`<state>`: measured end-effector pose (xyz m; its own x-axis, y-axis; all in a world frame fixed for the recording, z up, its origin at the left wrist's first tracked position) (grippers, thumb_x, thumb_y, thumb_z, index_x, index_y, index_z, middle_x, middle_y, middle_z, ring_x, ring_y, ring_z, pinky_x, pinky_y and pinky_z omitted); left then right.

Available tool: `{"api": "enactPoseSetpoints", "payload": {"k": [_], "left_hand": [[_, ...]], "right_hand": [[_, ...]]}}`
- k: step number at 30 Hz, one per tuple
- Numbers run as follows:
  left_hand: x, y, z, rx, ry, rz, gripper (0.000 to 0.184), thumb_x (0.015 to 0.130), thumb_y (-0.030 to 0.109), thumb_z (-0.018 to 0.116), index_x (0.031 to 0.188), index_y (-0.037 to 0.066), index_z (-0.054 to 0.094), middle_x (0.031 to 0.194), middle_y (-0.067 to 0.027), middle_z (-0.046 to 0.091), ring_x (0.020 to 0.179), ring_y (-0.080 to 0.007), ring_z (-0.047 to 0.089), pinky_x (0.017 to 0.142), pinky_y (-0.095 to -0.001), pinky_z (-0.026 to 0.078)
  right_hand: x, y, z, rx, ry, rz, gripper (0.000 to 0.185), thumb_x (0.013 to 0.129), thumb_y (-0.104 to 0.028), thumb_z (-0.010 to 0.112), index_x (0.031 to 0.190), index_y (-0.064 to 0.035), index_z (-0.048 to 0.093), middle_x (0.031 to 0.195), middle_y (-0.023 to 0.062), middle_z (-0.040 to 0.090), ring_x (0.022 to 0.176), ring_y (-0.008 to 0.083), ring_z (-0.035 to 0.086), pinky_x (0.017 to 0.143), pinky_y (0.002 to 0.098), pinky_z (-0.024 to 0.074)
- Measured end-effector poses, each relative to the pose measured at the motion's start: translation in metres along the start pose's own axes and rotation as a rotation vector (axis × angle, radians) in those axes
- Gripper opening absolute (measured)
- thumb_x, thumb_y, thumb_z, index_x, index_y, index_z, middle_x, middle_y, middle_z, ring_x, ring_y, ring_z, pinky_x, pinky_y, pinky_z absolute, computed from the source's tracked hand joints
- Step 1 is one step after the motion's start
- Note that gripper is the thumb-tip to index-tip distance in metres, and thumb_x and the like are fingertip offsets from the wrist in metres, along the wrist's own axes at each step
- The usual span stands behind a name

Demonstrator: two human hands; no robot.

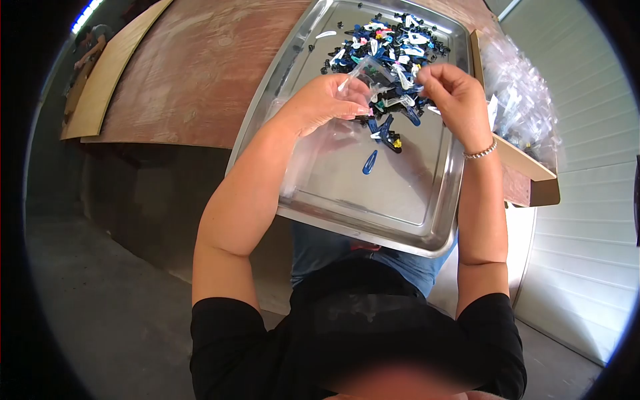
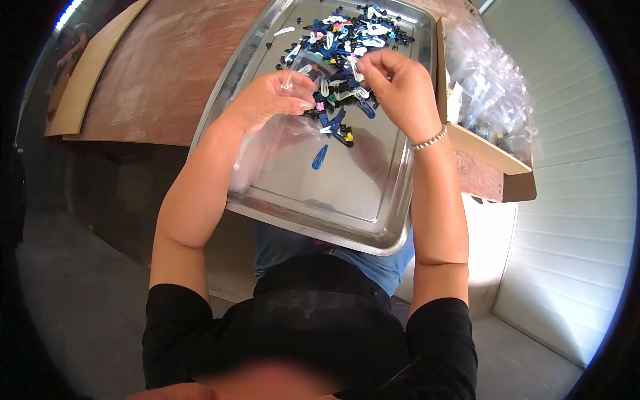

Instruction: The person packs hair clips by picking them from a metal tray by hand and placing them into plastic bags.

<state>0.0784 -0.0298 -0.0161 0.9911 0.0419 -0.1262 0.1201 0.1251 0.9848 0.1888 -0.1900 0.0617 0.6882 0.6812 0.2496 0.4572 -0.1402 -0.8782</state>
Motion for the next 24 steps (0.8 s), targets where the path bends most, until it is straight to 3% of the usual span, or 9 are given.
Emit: {"api": "enactPoseSetpoints", "payload": {"k": [2,3,5,6,9,11,16,24], "left_hand": [[0.001,0.000,-0.003,0.006,0.027,0.014,0.042,0.073,0.006,0.069,0.113,0.000,0.055,0.099,-0.0083,0.062,0.095,-0.0149,0.061,0.078,-0.0272,0.049],[0.002,0.000,-0.004,-0.015,0.025,0.020,0.041,0.074,0.006,0.069,0.112,0.000,0.056,0.098,-0.0081,0.062,0.092,-0.0143,0.061,0.077,-0.0269,0.049],[0.004,-0.001,-0.005,-0.038,0.024,0.029,0.039,0.075,0.007,0.069,0.111,0.000,0.056,0.097,-0.0079,0.062,0.090,-0.0137,0.061,0.076,-0.0266,0.049],[0.003,0.000,-0.007,-0.012,0.052,0.021,0.038,0.075,0.007,0.069,0.111,0.000,0.056,0.097,-0.0077,0.062,0.087,-0.0130,0.061,0.075,-0.0262,0.049],[0.002,0.000,-0.011,0.001,0.087,0.024,0.037,0.076,0.009,0.070,0.110,0.000,0.057,0.096,-0.0070,0.062,0.083,-0.0119,0.060,0.073,-0.0254,0.048],[0.002,0.000,-0.012,-0.012,0.092,0.034,0.037,0.076,0.010,0.070,0.109,0.001,0.057,0.095,-0.0064,0.062,0.082,-0.0114,0.059,0.072,-0.0250,0.048],[0.004,-0.004,-0.010,0.030,0.073,0.010,0.036,0.077,0.009,0.069,0.110,0.000,0.057,0.095,-0.0067,0.062,0.085,-0.0115,0.060,0.071,-0.0251,0.048],[0.002,-0.004,-0.003,0.117,0.048,-0.009,0.039,0.076,0.010,0.069,0.111,-0.001,0.056,0.096,-0.0075,0.062,0.087,-0.0126,0.060,0.072,-0.0245,0.047]], "right_hand": [[-0.006,0.019,0.000,-0.321,-0.155,0.132,0.014,0.085,-0.010,0.064,0.094,0.0008,0.064,0.086,0.0055,0.066,0.072,0.0091,0.059,0.066,0.0243,0.0489],[-0.010,0.020,0.001,-0.329,-0.155,0.130,0.014,0.085,-0.010,0.064,0.094,0.0008,0.064,0.086,0.0055,0.066,0.072,0.0091,0.059,0.066,0.0243,0.0489],[-0.024,0.023,0.019,-0.500,-0.354,0.000,0.018,0.080,-0.008,0.067,0.095,-0.0003,0.064,0.085,0.0089,0.065,0.069,0.0123,0.059,0.064,0.0261,0.0489],[-0.029,0.024,0.027,-0.473,-0.375,-0.032,0.023,0.076,-0.008,0.069,0.097,-0.0016,0.064,0.086,0.0121,0.064,0.069,0.0169,0.060,0.065,0.0283,0.0493],[-0.042,0.026,0.042,-0.540,-0.445,-0.025,0.027,0.075,-0.011,0.070,0.098,-0.0012,0.062,0.089,0.0125,0.064,0.072,0.0195,0.061,0.065,0.0303,0.0496],[-0.044,0.036,0.048,-0.537,-0.449,0.034,0.028,0.074,-0.012,0.070,0.098,-0.0019,0.062,0.090,0.0140,0.063,0.075,0.0234,0.062,0.068,0.0329,0.0497],[-0.045,0.044,0.055,-0.646,-0.407,-0.109,0.023,0.075,-0.012,0.067,0.096,-0.0027,0.062,0.086,0.0151,0.060,0.076,0.0290,0.062,0.071,0.0360,0.0486],[-0.044,0.040,0.057,-0.588,-0.343,-0.100,0.017,0.078,-0.010,0.064,0.093,-0.0033,0.064,0.087,0.0156,0.060,0.078,0.0305,0.061,0.071,0.0369,0.0484]]}}
Point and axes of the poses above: each hand's wrist, its own x-axis towards the middle knuckle, its own z-axis out of the palm, y = z × x, the point moved 7 cm from there along x, towards the middle knuckle
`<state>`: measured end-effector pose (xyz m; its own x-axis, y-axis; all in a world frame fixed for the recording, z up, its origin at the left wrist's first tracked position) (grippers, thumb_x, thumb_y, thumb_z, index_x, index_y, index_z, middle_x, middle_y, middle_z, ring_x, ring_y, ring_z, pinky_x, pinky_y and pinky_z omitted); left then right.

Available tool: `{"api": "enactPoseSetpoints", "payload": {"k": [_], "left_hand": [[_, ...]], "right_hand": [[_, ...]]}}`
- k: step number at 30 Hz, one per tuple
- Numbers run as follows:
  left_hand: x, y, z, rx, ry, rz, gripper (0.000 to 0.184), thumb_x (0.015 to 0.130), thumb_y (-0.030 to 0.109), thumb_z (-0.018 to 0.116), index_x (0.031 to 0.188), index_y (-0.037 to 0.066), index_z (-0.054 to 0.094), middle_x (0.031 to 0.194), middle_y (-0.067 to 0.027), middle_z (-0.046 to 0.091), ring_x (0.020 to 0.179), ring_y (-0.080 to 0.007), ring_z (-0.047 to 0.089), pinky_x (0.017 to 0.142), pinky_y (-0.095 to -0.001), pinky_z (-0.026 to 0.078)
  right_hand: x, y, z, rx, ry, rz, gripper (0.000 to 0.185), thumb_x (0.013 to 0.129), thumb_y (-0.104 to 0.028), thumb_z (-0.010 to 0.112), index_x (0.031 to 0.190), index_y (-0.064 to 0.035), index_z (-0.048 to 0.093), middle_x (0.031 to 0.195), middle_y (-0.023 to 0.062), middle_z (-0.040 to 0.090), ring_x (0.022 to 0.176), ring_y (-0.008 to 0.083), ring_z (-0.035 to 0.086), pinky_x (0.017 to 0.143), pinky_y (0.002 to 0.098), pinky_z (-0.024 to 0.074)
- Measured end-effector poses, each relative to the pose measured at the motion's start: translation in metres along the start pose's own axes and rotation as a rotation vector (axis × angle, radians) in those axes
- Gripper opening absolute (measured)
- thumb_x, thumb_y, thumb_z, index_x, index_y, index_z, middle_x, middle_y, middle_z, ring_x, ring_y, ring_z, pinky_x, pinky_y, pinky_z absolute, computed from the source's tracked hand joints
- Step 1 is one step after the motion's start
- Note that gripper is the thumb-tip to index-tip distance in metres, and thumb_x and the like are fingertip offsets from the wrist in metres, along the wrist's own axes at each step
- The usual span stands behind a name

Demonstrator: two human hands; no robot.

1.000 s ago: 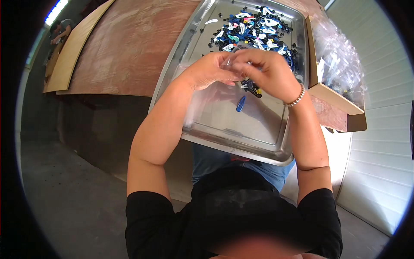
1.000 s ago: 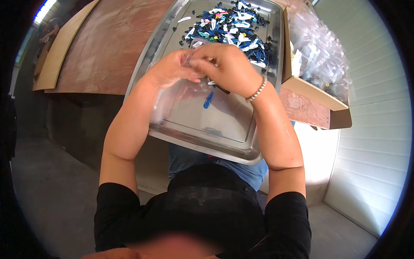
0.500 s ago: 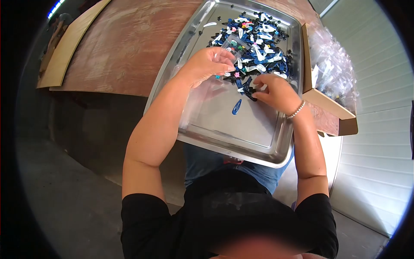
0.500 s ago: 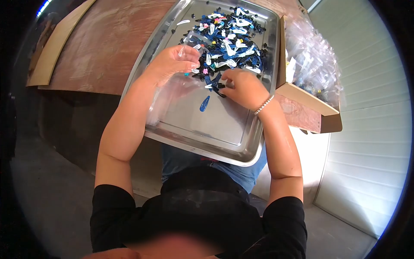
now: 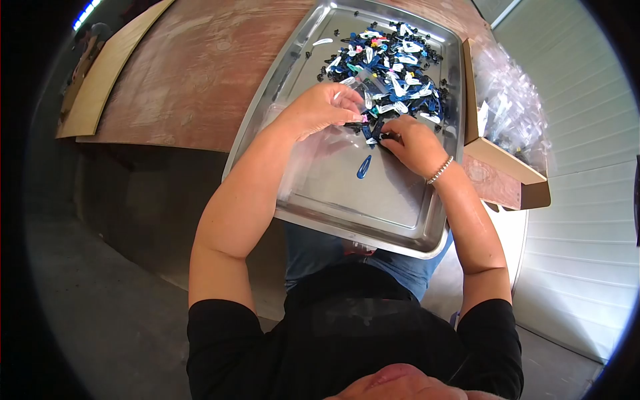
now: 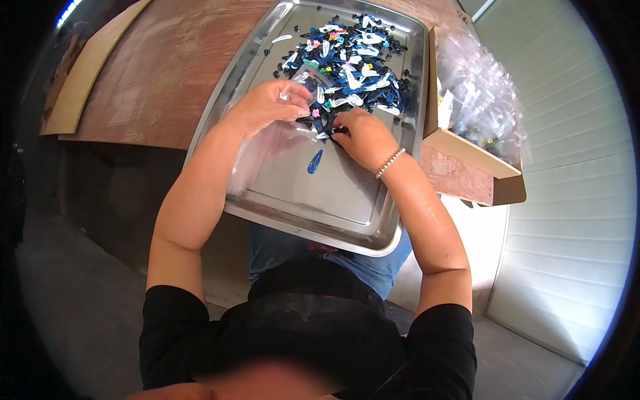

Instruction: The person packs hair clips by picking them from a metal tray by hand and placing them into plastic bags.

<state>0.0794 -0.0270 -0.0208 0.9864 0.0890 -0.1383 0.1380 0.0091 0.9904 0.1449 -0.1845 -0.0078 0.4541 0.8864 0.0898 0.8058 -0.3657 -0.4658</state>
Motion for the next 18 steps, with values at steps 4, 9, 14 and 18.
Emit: {"api": "enactPoseSetpoints", "payload": {"k": [4,9,14,18], "left_hand": [[0.001,-0.002,-0.002,0.013,-0.002,-0.011,0.039,0.076,0.010,0.068,0.113,0.000,0.056,0.098,-0.0082,0.062,0.091,-0.0135,0.060,0.075,-0.0251,0.048],[0.002,-0.004,-0.002,0.001,-0.010,-0.004,0.040,0.076,0.010,0.069,0.113,0.001,0.056,0.097,-0.0078,0.062,0.090,-0.0133,0.060,0.075,-0.0252,0.048],[0.003,-0.006,0.003,-0.019,-0.072,-0.025,0.040,0.076,0.008,0.070,0.113,0.001,0.056,0.100,-0.0076,0.062,0.092,-0.0134,0.061,0.075,-0.0252,0.048],[0.004,-0.013,0.006,-0.039,-0.119,-0.042,0.039,0.077,0.007,0.069,0.114,0.002,0.056,0.101,-0.0065,0.063,0.094,-0.0141,0.061,0.076,-0.0253,0.048]], "right_hand": [[0.003,-0.001,0.002,-0.077,-0.004,-0.076,0.015,0.079,-0.009,0.064,0.093,-0.0028,0.064,0.086,0.0151,0.061,0.079,0.0305,0.061,0.071,0.0362,0.0488],[0.004,-0.005,-0.020,0.038,0.134,-0.061,0.017,0.078,-0.007,0.067,0.094,-0.0018,0.065,0.085,0.0137,0.062,0.074,0.0264,0.062,0.067,0.0334,0.0498],[0.009,-0.042,-0.068,0.160,0.378,-0.090,0.017,0.078,-0.002,0.067,0.096,-0.0011,0.065,0.082,0.0092,0.060,0.069,0.0164,0.061,0.063,0.0273,0.0499],[0.027,-0.051,-0.064,0.110,0.318,-0.126,0.018,0.079,-0.002,0.067,0.098,-0.0020,0.066,0.088,0.0079,0.062,0.073,0.0140,0.061,0.064,0.0268,0.0508]]}}
Point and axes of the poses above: each hand's wrist, its own x-axis towards the middle knuckle, its own z-axis out of the palm, y = z × x, the point moved 7 cm from there along x, towards the middle knuckle
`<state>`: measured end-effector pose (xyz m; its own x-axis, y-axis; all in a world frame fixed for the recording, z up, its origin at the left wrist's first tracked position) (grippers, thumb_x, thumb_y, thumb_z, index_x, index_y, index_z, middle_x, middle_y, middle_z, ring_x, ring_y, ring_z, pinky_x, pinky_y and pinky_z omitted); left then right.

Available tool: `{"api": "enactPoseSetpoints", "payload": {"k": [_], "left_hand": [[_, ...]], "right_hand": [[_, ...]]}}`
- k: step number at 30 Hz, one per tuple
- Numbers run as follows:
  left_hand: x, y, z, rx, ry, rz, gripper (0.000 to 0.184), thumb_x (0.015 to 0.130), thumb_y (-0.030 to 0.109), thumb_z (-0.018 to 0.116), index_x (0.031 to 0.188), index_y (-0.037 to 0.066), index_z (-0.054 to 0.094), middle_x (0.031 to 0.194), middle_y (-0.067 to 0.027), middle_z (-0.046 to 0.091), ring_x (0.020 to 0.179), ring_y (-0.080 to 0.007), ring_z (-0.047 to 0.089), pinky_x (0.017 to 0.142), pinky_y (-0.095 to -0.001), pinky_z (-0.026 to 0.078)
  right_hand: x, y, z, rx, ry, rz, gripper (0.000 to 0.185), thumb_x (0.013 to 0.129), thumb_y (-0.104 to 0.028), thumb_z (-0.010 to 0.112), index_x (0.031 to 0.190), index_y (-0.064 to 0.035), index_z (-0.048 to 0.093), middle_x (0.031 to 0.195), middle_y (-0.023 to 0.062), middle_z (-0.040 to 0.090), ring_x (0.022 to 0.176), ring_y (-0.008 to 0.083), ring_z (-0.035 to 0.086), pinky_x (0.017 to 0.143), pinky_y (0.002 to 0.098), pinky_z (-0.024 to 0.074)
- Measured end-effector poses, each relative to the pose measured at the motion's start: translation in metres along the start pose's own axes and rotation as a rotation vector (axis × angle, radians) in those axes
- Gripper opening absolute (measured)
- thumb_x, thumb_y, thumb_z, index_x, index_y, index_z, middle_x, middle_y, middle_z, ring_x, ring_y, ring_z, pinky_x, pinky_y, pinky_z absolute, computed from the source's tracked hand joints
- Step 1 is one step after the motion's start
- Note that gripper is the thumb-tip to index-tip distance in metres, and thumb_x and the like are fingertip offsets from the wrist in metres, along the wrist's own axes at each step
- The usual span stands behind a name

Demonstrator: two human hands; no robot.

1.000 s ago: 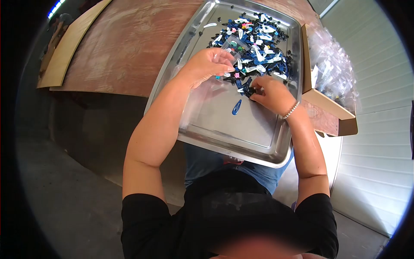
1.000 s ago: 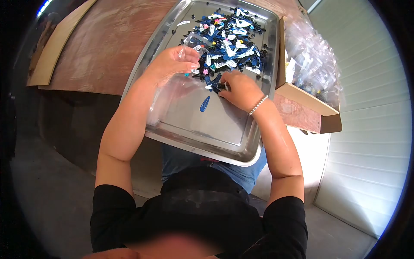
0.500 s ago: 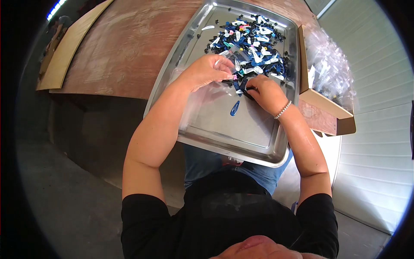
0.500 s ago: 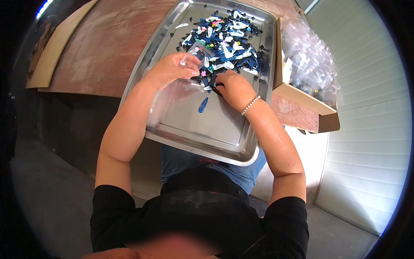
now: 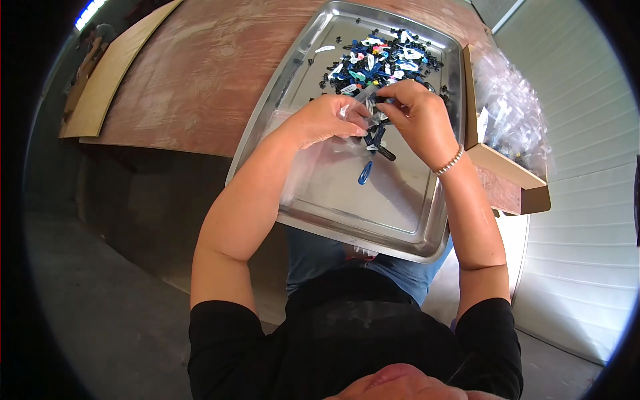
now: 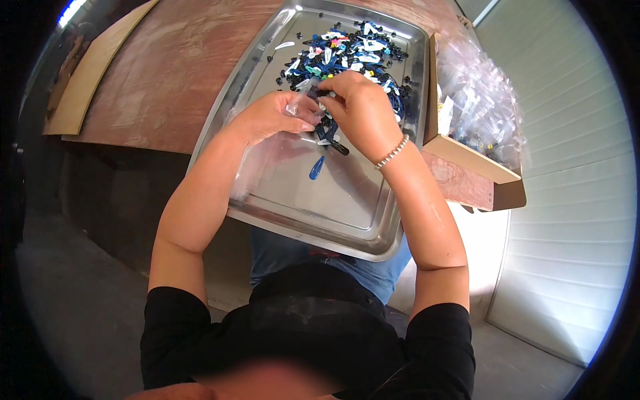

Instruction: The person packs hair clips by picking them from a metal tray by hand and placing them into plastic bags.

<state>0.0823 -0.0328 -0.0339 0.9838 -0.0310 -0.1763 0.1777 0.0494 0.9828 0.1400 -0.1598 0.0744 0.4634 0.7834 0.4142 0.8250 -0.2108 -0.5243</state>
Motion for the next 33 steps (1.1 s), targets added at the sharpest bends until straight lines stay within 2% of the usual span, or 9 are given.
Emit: {"api": "enactPoseSetpoints", "payload": {"k": [7,9,12,15,18,22,25,27,33], "left_hand": [[-0.007,0.013,-0.007,-0.156,0.082,-0.019,0.039,0.078,0.009,0.071,0.113,0.004,0.056,0.103,-0.0050,0.063,0.095,-0.0135,0.061,0.078,-0.0262,0.048],[-0.006,0.013,-0.014,-0.195,0.108,0.012,0.037,0.078,0.011,0.071,0.112,0.005,0.057,0.101,-0.0048,0.064,0.095,-0.0130,0.062,0.078,-0.0270,0.048],[-0.006,0.011,-0.033,-0.204,0.272,0.022,0.034,0.080,0.013,0.071,0.110,0.006,0.059,0.103,-0.0051,0.064,0.099,-0.0139,0.061,0.080,-0.0289,0.048],[-0.012,0.019,-0.035,-0.244,0.298,0.055,0.032,0.081,0.015,0.070,0.110,0.006,0.059,0.104,-0.0053,0.064,0.101,-0.0147,0.060,0.082,-0.0294,0.048],[-0.013,0.017,-0.036,-0.340,0.282,0.042,0.031,0.082,0.016,0.069,0.110,0.006,0.059,0.103,-0.0052,0.064,0.102,-0.0152,0.060,0.083,-0.0294,0.048],[-0.012,0.015,-0.037,-0.372,0.256,0.025,0.031,0.083,0.017,0.068,0.111,0.006,0.059,0.104,-0.0056,0.064,0.101,-0.0152,0.060,0.084,-0.0302,0.048],[-0.011,0.012,-0.035,-0.326,0.273,0.009,0.030,0.082,0.019,0.069,0.108,0.006,0.060,0.100,-0.0070,0.065,0.097,-0.0155,0.062,0.084,-0.0337,0.045],[-0.011,0.012,-0.031,-0.302,0.251,0.001,0.030,0.082,0.019,0.069,0.108,0.006,0.060,0.100,-0.0065,0.066,0.095,-0.0152,0.062,0.084,-0.0341,0.045],[-0.008,0.007,-0.032,-0.258,0.234,-0.033,0.033,0.083,0.021,0.069,0.111,0.007,0.059,0.103,-0.0053,0.065,0.098,-0.0148,0.061,0.084,-0.0309,0.045]], "right_hand": [[0.007,0.008,0.006,0.203,0.163,0.065,0.013,0.083,-0.002,0.064,0.096,-0.0004,0.066,0.090,0.0067,0.066,0.077,0.0110,0.062,0.067,0.0253,0.0518],[0.004,0.018,0.011,0.163,0.128,0.150,0.013,0.082,-0.005,0.065,0.094,-0.0009,0.066,0.086,0.0095,0.067,0.074,0.0147,0.064,0.065,0.0267,0.0511],[-0.005,0.019,0.050,-0.005,-0.218,-0.045,0.016,0.076,-0.009,0.067,0.090,-0.0019,0.066,0.084,0.0147,0.065,0.070,0.0280,0.063,0.066,0.0329,0.0505],[-0.020,0.004,0.075,-0.225,-0.280,-0.192,0.015,0.076,-0.007,0.063,0.091,-0.0051,0.065,0.090,0.0102,0.062,0.079,0.0291,0.062,0.067,0.0372,0.0507],[-0.019,0.009,0.090,-0.382,-0.429,-0.094,0.017,0.076,-0.008,0.062,0.092,-0.0061,0.065,0.093,0.0089,0.061,0.083,0.0288,0.062,0.069,0.0387,0.0506],[-0.019,0.014,0.082,-0.299,-0.367,-0.146,0.014,0.077,-0.007,0.061,0.090,-0.0050,0.065,0.089,0.0097,0.062,0.080,0.0286,0.062,0.069,0.0368,0.0505],[-0.011,0.009,0.056,-0.048,-0.151,-0.085,0.012,0.077,-0.006,0.060,0.088,-0.0035,0.065,0.084,0.0109,0.063,0.077,0.0286,0.062,0.068,0.0347,0.0501],[-0.008,0.012,0.043,0.117,-0.078,0.072,0.010,0.079,-0.010,0.057,0.081,-0.0036,0.064,0.081,0.0156,0.062,0.078,0.0329,0.061,0.069,0.0407,0.0486],[-0.027,0.011,0.081,-0.248,-0.379,-0.115,0.014,0.078,-0.016,0.063,0.088,-0.0063,0.067,0.089,0.0105,0.063,0.083,0.0293,0.061,0.070,0.0373,0.0501]]}}
Point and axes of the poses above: each hand's wrist, its own x-axis towards the middle knuckle, its own z-axis out of the palm, y = z × x, the point moved 7 cm from there along x, towards the middle knuckle
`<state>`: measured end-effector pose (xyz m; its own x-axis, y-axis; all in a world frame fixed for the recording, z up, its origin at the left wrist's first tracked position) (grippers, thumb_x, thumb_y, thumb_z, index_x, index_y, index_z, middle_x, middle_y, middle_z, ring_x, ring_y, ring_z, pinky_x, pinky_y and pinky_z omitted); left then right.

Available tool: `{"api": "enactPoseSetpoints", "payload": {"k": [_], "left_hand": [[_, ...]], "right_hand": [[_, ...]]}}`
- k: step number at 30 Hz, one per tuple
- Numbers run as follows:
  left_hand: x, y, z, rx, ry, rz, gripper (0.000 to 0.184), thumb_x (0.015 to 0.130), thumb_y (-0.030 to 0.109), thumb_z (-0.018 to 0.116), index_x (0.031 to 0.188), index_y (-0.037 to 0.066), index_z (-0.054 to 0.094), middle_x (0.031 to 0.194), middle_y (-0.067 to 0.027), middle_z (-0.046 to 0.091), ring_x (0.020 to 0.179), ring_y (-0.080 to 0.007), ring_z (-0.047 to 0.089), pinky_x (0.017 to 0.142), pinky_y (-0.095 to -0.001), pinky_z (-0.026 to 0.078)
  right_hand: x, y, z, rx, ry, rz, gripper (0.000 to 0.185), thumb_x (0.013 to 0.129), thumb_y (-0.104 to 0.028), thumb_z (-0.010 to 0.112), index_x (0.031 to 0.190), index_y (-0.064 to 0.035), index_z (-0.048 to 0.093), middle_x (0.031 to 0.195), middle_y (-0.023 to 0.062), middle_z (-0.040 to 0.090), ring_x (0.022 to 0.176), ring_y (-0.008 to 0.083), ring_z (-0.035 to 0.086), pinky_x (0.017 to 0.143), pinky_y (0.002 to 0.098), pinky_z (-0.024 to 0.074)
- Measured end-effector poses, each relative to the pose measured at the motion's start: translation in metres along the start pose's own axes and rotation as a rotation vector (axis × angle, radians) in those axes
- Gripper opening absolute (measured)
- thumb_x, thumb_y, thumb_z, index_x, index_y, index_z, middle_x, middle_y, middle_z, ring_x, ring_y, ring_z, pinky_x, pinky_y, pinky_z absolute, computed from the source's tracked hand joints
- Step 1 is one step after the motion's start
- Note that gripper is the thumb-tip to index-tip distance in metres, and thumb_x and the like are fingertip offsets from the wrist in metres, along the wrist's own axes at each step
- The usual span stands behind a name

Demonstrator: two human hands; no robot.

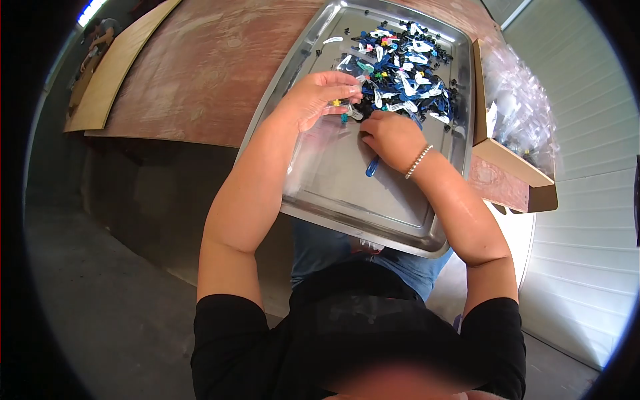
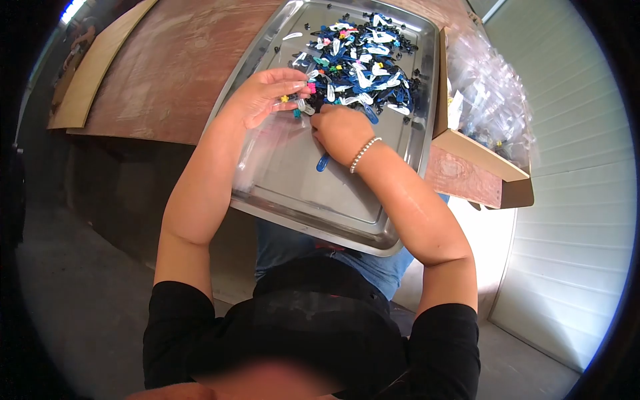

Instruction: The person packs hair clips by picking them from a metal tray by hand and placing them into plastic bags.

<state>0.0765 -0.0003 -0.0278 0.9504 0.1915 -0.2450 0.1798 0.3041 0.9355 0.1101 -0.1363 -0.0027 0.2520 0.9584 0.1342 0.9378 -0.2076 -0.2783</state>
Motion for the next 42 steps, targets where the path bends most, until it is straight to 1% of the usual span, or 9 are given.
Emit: {"api": "enactPoseSetpoints", "payload": {"k": [4,7,10,14,20,23,30,36,42], "left_hand": [[-0.003,0.002,0.003,-0.010,-0.011,-0.021,0.033,0.083,0.021,0.069,0.111,0.007,0.059,0.103,-0.0053,0.065,0.100,-0.0145,0.060,0.084,-0.0318,0.045],[-0.002,-0.001,0.002,-0.007,-0.019,-0.014,0.030,0.081,0.021,0.070,0.106,0.008,0.061,0.101,-0.0036,0.065,0.098,-0.0138,0.060,0.085,-0.0340,0.043],[-0.001,-0.005,0.010,0.101,-0.079,-0.058,0.035,0.081,0.021,0.069,0.113,0.009,0.059,0.104,-0.0039,0.064,0.101,-0.0129,0.059,0.084,-0.0320,0.044],[-0.008,-0.008,0.029,0.281,-0.227,-0.058,0.038,0.081,0.022,0.069,0.115,0.009,0.058,0.104,-0.0021,0.064,0.100,-0.0114,0.058,0.083,-0.0316,0.044],[-0.004,-0.007,0.017,0.161,-0.129,-0.069,0.035,0.081,0.024,0.069,0.111,0.010,0.060,0.103,-0.0017,0.064,0.097,-0.0113,0.059,0.082,-0.0309,0.043],[0.001,-0.007,0.009,0.133,-0.059,-0.044,0.032,0.080,0.023,0.070,0.108,0.009,0.060,0.101,-0.0044,0.066,0.098,-0.0124,0.060,0.083,-0.0328,0.043],[0.000,-0.009,0.007,0.168,-0.044,-0.061,0.032,0.081,0.026,0.070,0.109,0.011,0.062,0.100,-0.0007,0.065,0.096,-0.0093,0.058,0.082,-0.0299,0.041],[-0.001,-0.009,0.009,0.179,-0.046,-0.068,0.033,0.082,0.026,0.069,0.110,0.011,0.061,0.101,-0.0012,0.064,0.098,-0.0097,0.058,0.084,-0.0304,0.041],[-0.001,-0.010,0.010,0.176,-0.061,-0.075,0.034,0.082,0.026,0.069,0.112,0.011,0.060,0.102,-0.0020,0.064,0.099,-0.0103,0.057,0.085,-0.0313,0.040]], "right_hand": [[0.004,-0.005,0.001,-0.132,-0.063,-0.005,0.011,0.078,-0.012,0.061,0.087,-0.0059,0.066,0.087,0.0101,0.063,0.078,0.0301,0.061,0.069,0.0372,0.0503],[0.002,0.005,-0.051,0.302,0.555,0.068,0.008,0.078,-0.003,0.066,0.085,-0.0029,0.063,0.081,0.0094,0.063,0.068,0.0205,0.063,0.062,0.0281,0.0504],[-0.004,0.011,-0.079,0.438,0.749,0.110,0.007,0.080,-0.003,0.067,0.084,-0.0001,0.062,0.077,0.0068,0.062,0.068,0.0120,0.061,0.063,0.0251,0.0512],[0.001,0.015,-0.059,0.651,0.527,0.179,0.013,0.083,-0.003,0.066,0.095,0.0001,0.065,0.087,0.0066,0.066,0.075,0.0089,0.062,0.068,0.0226,0.0513],[-0.015,0.045,-0.066,0.490,0.690,0.278,0.014,0.081,-0.006,0.066,0.095,-0.0016,0.066,0.085,0.0066,0.068,0.073,0.0109,0.063,0.068,0.0239,0.0511],[-0.012,0.051,-0.026,0.200,0.026,0.319,0.017,0.072,-0.017,0.071,0.083,-0.0052,0.066,0.074,0.0092,0.066,0.064,0.0251,0.061,0.062,0.0325,0.0492],[-0.022,0.042,-0.011,-0.048,-0.239,0.328,0.012,0.073,-0.017,0.064,0.081,-0.0084,0.066,0.085,0.0129,0.066,0.086,0.0306,0.062,0.075,0.0410,0.0495],[-0.021,0.049,-0.017,0.017,-0.103,0.326,0.012,0.073,-0.012,0.060,0.080,-0.0033,0.062,0.077,0.0151,0.064,0.073,0.0333,0.062,0.066,0.0413,0.0480],[-0.013,0.046,-0.024,0.055,0.026,0.277,0.013,0.078,-0.012,0.057,0.088,-0.0066,0.063,0.088,0.0147,0.066,0.082,0.0321,0.063,0.073,0.0420,0.0495]]}}
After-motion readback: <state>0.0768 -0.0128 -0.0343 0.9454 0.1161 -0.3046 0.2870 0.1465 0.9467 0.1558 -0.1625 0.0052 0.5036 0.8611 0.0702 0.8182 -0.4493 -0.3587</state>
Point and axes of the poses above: each hand's wrist, its own x-axis towards the middle knuckle, its own z-axis out of the palm, y = z × x, the point moved 7 cm from there along x, towards the middle knuckle
